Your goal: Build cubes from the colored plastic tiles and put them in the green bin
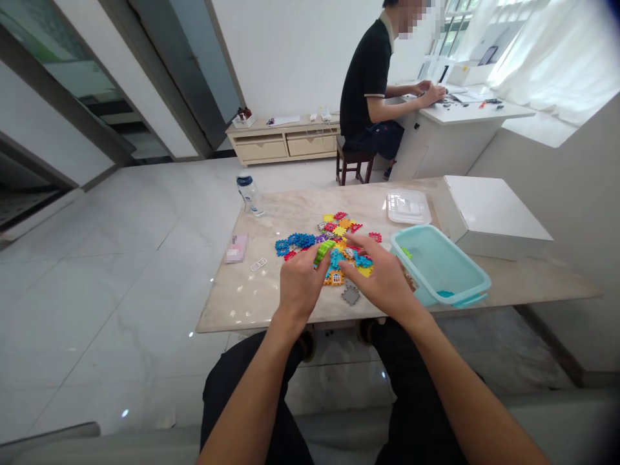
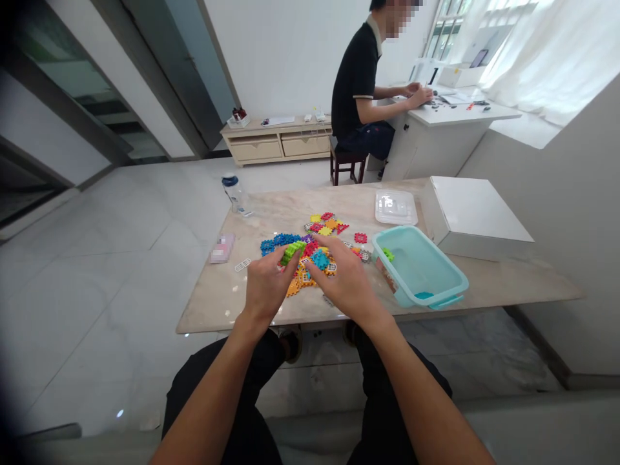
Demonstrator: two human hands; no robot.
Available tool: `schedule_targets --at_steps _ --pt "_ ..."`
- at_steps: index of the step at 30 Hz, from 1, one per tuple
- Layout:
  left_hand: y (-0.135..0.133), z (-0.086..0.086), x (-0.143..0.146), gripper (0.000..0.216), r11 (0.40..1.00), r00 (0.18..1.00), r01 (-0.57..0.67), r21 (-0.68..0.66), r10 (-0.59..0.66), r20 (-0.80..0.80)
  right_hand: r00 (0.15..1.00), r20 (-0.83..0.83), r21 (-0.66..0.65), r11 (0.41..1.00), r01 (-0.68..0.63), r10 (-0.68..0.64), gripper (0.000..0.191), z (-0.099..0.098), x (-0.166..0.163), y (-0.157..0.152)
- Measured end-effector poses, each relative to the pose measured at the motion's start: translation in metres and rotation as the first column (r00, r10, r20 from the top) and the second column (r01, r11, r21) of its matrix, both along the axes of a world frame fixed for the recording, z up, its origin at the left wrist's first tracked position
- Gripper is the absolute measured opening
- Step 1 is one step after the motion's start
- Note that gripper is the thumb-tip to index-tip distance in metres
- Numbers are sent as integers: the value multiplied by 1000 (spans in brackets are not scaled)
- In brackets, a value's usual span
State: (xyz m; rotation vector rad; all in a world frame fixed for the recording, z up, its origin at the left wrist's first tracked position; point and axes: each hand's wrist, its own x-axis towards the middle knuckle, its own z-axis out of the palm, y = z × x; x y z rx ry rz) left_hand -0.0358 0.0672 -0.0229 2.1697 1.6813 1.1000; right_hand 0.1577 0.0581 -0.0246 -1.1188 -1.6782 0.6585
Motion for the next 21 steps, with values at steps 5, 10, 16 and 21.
schedule_targets --at_steps 5,10,16,21 --pt "1 -12 -1 39 999 999 29 34 -27 -40 925 -373 -308 950 -48 -74 65 -12 -17 6" --pt "1 -23 -4 37 988 995 95 122 -96 -2 898 -436 -325 941 -91 -64 68 -12 -44 11" --pt "-2 -22 -20 34 981 996 70 180 -80 49 872 -490 -309 939 -152 -20 61 -7 -57 13" --pt "-8 -12 -39 38 957 976 217 195 -217 -22 870 -491 -344 927 -152 -40 57 -4 -66 18"
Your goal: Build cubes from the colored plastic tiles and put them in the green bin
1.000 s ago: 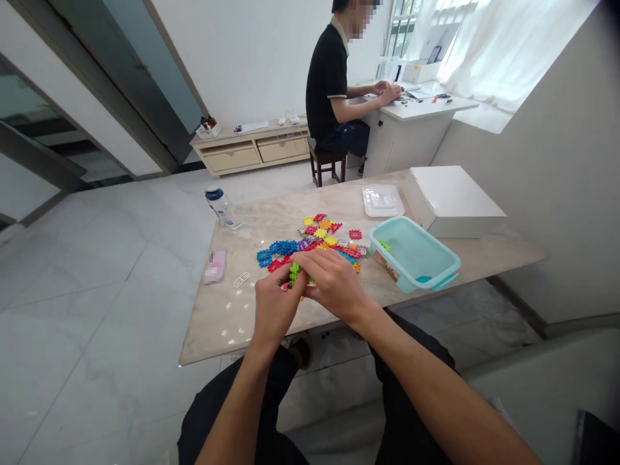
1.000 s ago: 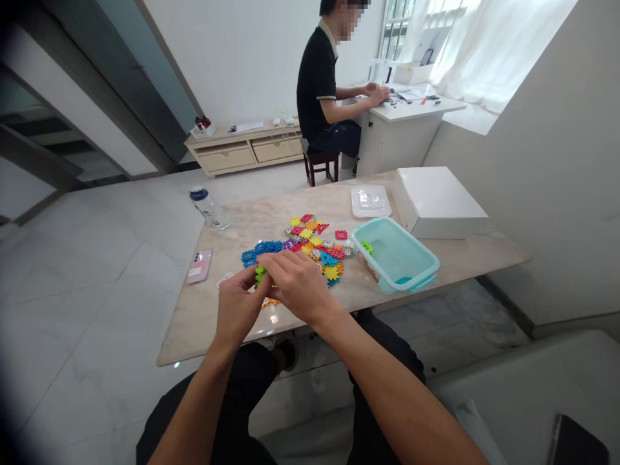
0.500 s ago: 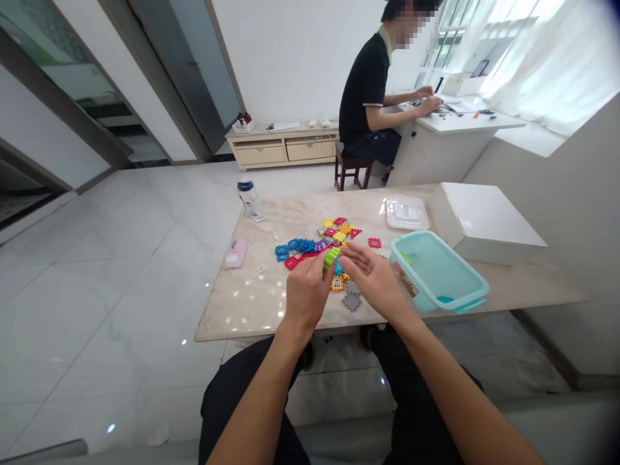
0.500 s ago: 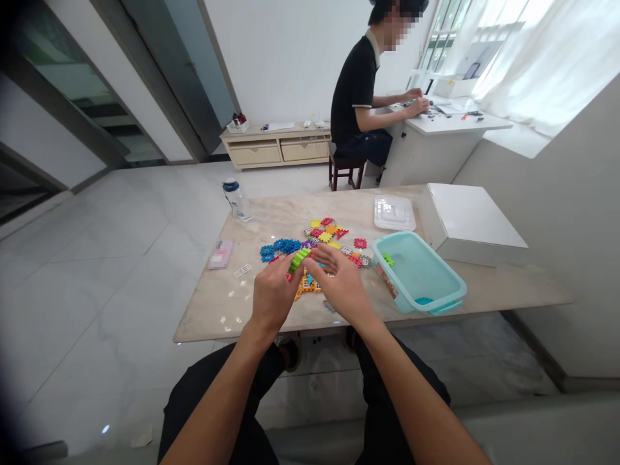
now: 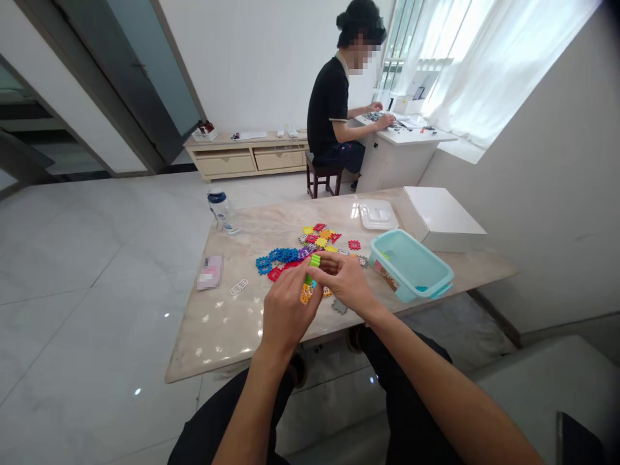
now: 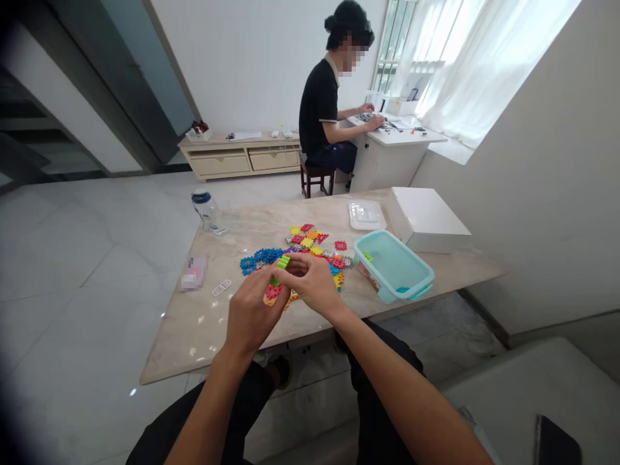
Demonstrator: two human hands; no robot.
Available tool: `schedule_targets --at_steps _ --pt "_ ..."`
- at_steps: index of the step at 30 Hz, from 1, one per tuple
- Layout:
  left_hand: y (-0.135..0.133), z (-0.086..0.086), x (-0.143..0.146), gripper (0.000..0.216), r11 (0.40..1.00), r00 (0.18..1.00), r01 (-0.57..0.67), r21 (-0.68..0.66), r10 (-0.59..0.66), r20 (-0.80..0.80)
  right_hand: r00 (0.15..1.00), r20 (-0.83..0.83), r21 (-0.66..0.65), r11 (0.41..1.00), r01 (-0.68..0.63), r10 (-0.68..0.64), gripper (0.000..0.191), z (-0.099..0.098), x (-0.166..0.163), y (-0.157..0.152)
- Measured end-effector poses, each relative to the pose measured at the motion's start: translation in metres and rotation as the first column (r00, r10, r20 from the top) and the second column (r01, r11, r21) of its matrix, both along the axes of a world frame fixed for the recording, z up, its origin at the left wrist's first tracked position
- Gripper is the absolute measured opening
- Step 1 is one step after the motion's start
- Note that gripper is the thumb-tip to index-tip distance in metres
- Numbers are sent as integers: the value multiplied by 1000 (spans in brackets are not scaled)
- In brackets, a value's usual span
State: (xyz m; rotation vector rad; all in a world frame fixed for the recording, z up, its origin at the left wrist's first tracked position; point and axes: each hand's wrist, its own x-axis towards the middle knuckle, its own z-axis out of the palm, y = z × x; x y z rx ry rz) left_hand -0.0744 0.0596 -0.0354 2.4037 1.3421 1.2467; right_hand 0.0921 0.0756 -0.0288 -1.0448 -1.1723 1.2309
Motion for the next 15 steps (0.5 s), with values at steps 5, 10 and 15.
schedule_targets --at_steps 5,10,15 --pt "11 -5 -26 40 997 997 80 -16 -80 7 967 39 -120 962 -244 250 50 4 8 10" --pt "20 -7 -32 54 973 977 215 -88 -213 29 931 -74 -249 898 -363 356 49 1 24 14" --pt "14 0 -26 49 960 971 240 -141 -235 54 880 -201 -277 837 -472 430 55 -2 33 9"
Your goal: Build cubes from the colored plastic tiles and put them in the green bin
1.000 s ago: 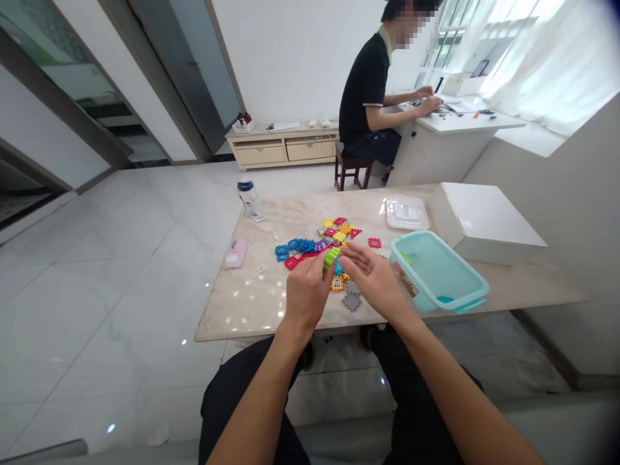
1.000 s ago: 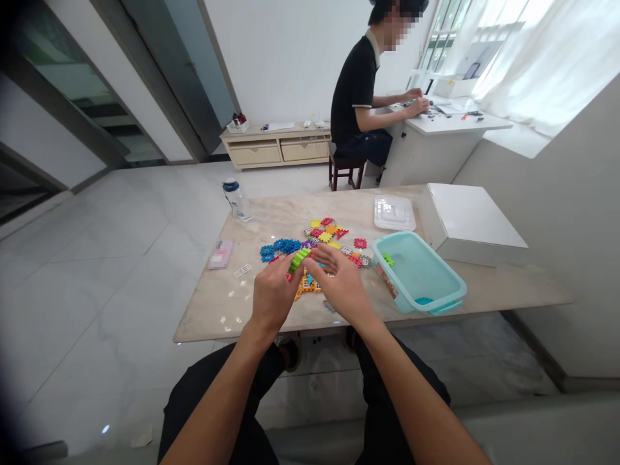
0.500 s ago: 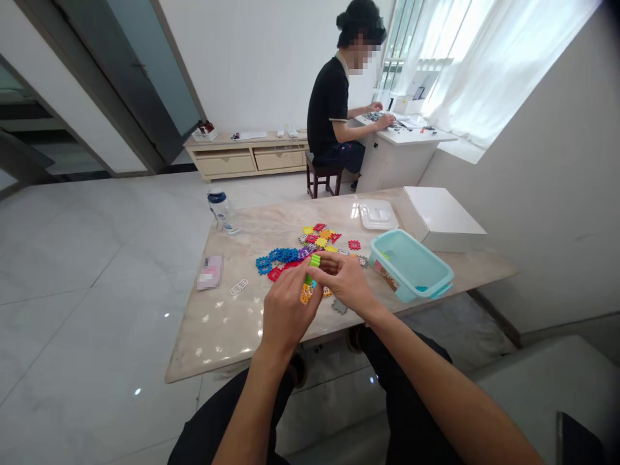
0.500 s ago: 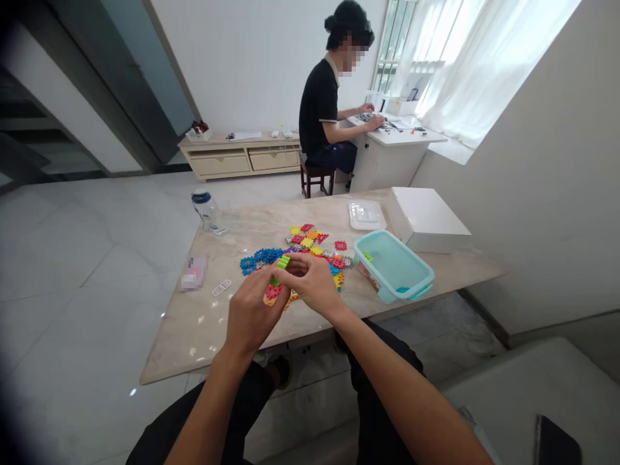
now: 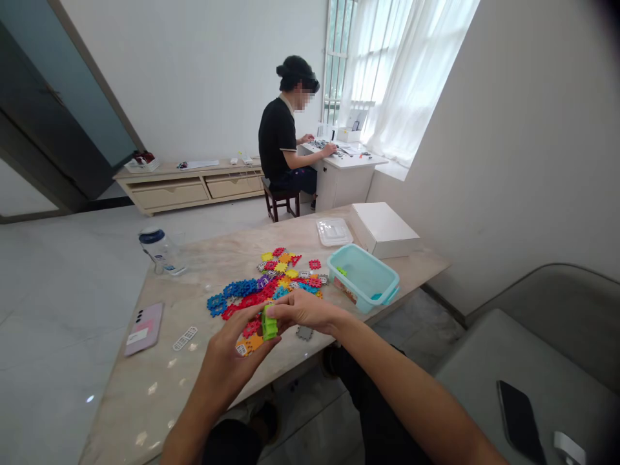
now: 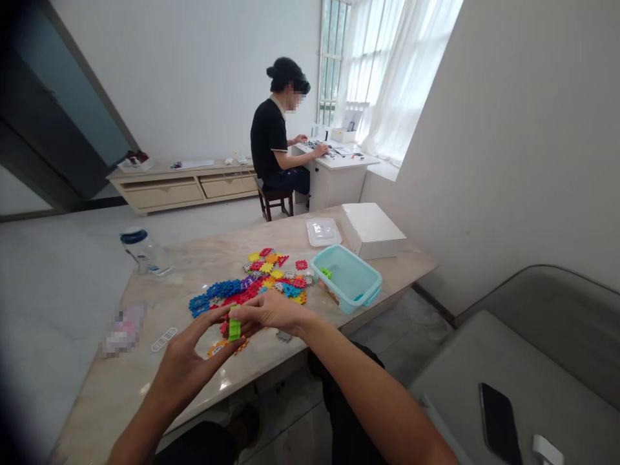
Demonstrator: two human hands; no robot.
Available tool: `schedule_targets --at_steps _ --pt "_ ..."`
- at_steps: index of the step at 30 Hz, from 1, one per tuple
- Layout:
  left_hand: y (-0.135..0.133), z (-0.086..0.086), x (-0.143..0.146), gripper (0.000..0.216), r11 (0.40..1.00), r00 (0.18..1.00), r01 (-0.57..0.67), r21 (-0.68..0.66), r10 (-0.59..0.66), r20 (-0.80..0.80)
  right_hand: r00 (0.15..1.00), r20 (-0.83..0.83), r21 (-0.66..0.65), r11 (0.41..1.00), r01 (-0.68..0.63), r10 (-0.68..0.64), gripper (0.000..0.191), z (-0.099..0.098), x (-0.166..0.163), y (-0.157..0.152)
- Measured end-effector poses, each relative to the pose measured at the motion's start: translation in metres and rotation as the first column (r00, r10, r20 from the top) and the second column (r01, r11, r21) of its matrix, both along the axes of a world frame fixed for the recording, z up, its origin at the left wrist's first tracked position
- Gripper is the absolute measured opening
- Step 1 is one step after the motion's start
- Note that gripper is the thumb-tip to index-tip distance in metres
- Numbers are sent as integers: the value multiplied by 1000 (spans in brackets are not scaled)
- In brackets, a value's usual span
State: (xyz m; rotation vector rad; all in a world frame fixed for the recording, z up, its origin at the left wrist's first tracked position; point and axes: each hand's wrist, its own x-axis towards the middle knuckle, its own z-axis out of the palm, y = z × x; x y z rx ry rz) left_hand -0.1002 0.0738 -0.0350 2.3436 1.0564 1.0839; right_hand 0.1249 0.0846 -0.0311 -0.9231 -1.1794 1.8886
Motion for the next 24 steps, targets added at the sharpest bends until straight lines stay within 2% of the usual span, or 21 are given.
schedule_targets --at_steps 3,5,9,12,14,17,19,20,22,24 --pt "5 -3 -1 48 1000 1000 -18 3 18 -13 1000 -3 -74 997 12 -12 64 -7 -3 -1" --pt "11 -10 -4 51 998 997 -56 30 57 -53 998 23 -76 995 65 -63 69 -15 -7 -1" --pt "21 -30 -7 62 972 969 -154 178 184 -167 971 113 134 971 197 -212 60 -28 -13 -1" --pt "22 -39 -3 71 945 941 -182 274 247 -229 948 199 263 946 191 -247 42 -28 -16 0" --pt "20 -39 2 73 941 934 -204 270 269 -233 926 257 300 934 194 -275 33 -24 -16 1" --pt "15 -27 8 75 954 948 -279 106 291 -128 901 293 330 918 219 -320 26 -15 -15 4" --pt "12 -16 9 83 942 954 -296 -158 300 -2 903 280 344 913 222 -325 26 -11 -13 4" --pt "12 -11 10 88 912 952 -265 -314 300 68 911 265 348 912 217 -317 27 -10 -12 4" --pt "10 -2 9 89 810 928 -153 -566 314 200 932 231 353 917 187 -279 33 -9 -9 3" --pt "9 4 8 81 727 893 -76 -682 354 278 949 219 371 919 135 -228 40 -9 -6 2"
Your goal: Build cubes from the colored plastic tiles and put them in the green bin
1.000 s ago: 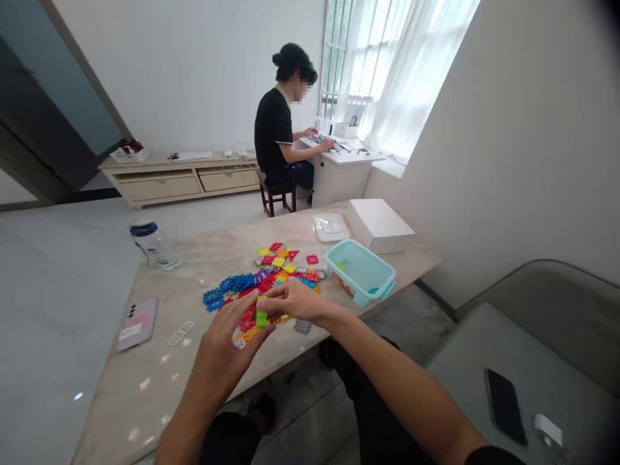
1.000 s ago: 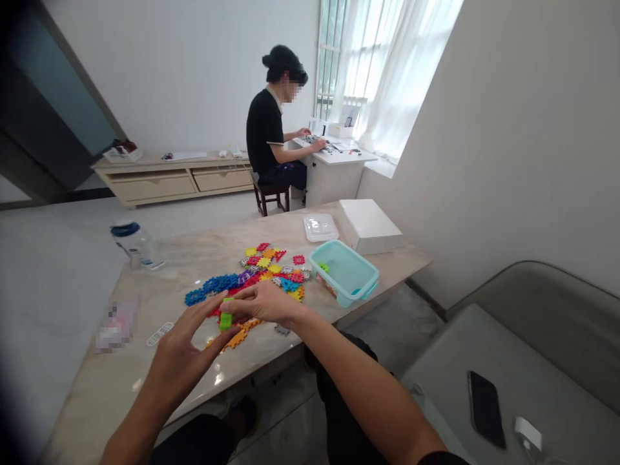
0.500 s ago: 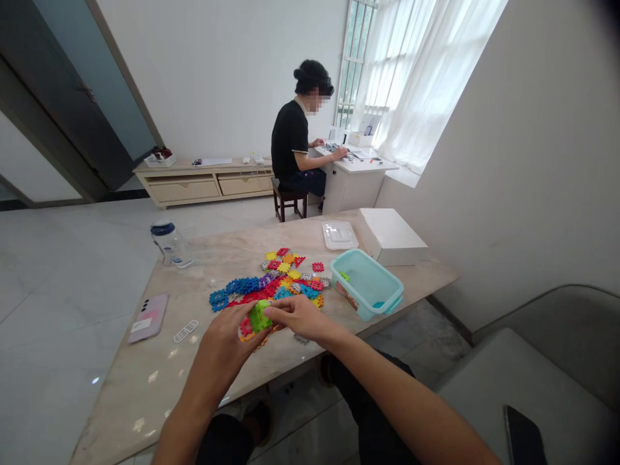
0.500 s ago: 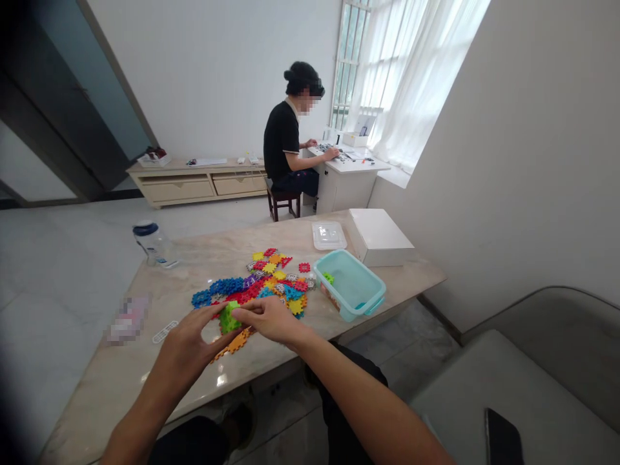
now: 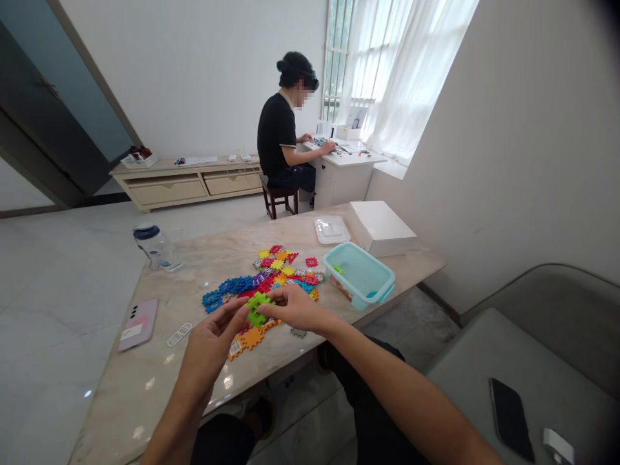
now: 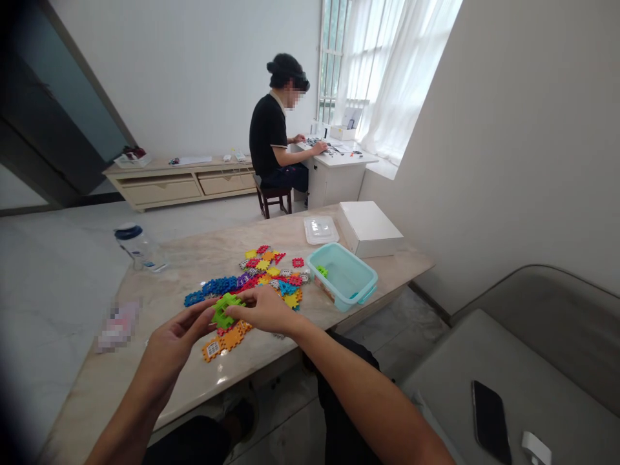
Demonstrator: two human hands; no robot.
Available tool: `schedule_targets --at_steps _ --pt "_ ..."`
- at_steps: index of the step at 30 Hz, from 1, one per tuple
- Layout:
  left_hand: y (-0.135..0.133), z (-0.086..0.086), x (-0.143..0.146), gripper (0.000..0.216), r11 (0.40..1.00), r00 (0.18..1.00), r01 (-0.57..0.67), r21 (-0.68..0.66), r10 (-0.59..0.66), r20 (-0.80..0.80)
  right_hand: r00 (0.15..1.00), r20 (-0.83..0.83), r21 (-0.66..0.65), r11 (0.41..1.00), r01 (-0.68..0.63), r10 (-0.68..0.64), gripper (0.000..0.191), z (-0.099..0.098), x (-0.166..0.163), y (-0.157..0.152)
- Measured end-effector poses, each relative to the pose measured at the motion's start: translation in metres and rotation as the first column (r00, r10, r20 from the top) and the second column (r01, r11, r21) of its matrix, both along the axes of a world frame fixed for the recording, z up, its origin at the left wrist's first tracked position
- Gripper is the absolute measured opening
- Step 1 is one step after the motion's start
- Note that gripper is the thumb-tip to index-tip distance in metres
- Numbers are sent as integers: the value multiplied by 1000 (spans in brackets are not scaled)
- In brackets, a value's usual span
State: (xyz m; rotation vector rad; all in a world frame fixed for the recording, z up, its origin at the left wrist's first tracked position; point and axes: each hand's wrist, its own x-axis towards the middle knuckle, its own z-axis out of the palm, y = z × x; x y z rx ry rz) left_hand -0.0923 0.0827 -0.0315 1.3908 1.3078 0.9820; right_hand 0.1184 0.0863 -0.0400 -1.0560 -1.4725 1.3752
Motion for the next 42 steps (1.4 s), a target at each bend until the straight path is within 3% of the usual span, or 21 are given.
schedule_targets --at_steps 4,7,11,14,23,29,35,42 --pt "-2 1 -2 70 998 999 -39 -58 40 14 991 121 110 991 -77 64 41 -3 1 -3" --pt "-1 0 -4 66 996 995 -81 -32 78 -63 975 220 235 971 -33 -20 33 -10 -2 -4" --pt "-1 1 -3 67 972 951 -214 94 229 -209 889 400 530 848 -26 -223 56 -22 -11 -7" --pt "-6 3 2 64 955 935 -241 172 276 -222 823 465 641 765 -60 -325 69 -29 -19 -11" --pt "-16 -7 12 55 926 923 -245 287 314 -223 781 429 677 734 55 -454 63 -27 -30 -13" --pt "-8 -14 11 61 973 978 -188 130 198 -69 785 405 714 699 49 -469 56 -29 -22 -6" --pt "-9 -12 15 56 989 980 -72 131 95 -176 799 432 741 670 -50 -418 51 -30 -20 -6" --pt "-18 -2 16 55 975 952 -55 217 117 -283 802 421 780 620 -81 -424 56 -30 -23 -7"
